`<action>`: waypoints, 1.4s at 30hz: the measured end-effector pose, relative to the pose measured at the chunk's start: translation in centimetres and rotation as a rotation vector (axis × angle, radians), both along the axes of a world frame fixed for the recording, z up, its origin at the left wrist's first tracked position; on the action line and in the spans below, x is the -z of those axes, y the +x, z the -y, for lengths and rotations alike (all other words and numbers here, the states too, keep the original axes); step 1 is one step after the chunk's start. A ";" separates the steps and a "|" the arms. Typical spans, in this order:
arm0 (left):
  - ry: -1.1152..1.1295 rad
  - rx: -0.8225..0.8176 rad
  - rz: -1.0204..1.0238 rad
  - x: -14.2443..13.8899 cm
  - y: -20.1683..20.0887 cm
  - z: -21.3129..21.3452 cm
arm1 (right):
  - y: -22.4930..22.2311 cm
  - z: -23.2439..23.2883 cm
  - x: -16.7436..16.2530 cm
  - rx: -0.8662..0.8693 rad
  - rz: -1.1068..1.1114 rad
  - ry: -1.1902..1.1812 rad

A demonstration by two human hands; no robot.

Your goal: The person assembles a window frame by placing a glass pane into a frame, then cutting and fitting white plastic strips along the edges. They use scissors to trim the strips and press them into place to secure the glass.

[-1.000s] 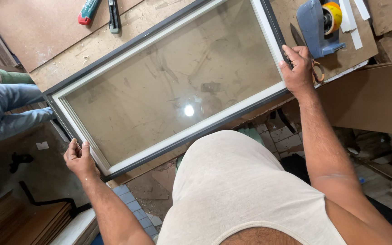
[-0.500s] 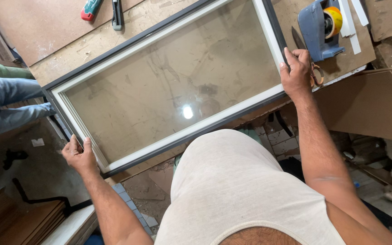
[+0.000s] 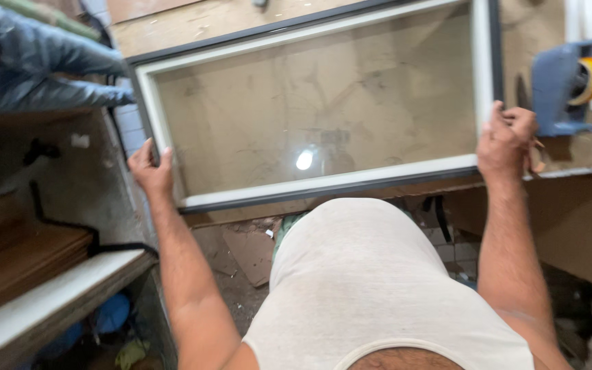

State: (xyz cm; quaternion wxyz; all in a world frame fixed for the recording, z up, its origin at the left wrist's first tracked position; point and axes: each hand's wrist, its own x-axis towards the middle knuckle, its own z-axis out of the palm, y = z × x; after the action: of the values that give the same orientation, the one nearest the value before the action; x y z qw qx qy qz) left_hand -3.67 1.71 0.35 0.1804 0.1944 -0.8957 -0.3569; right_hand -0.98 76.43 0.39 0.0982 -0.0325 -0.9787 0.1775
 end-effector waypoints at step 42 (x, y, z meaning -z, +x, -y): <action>-0.028 -0.062 0.217 -6.9 13.3 -0.6 | 7.9 -4.3 0.6 0.005 0.048 -0.182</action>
State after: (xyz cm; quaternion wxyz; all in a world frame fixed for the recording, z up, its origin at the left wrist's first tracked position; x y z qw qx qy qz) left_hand 9.62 2.27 7.21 0.0962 0.2572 -0.9083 -0.3157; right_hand 6.93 80.71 -0.17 0.0719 -0.0482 -0.9604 0.2647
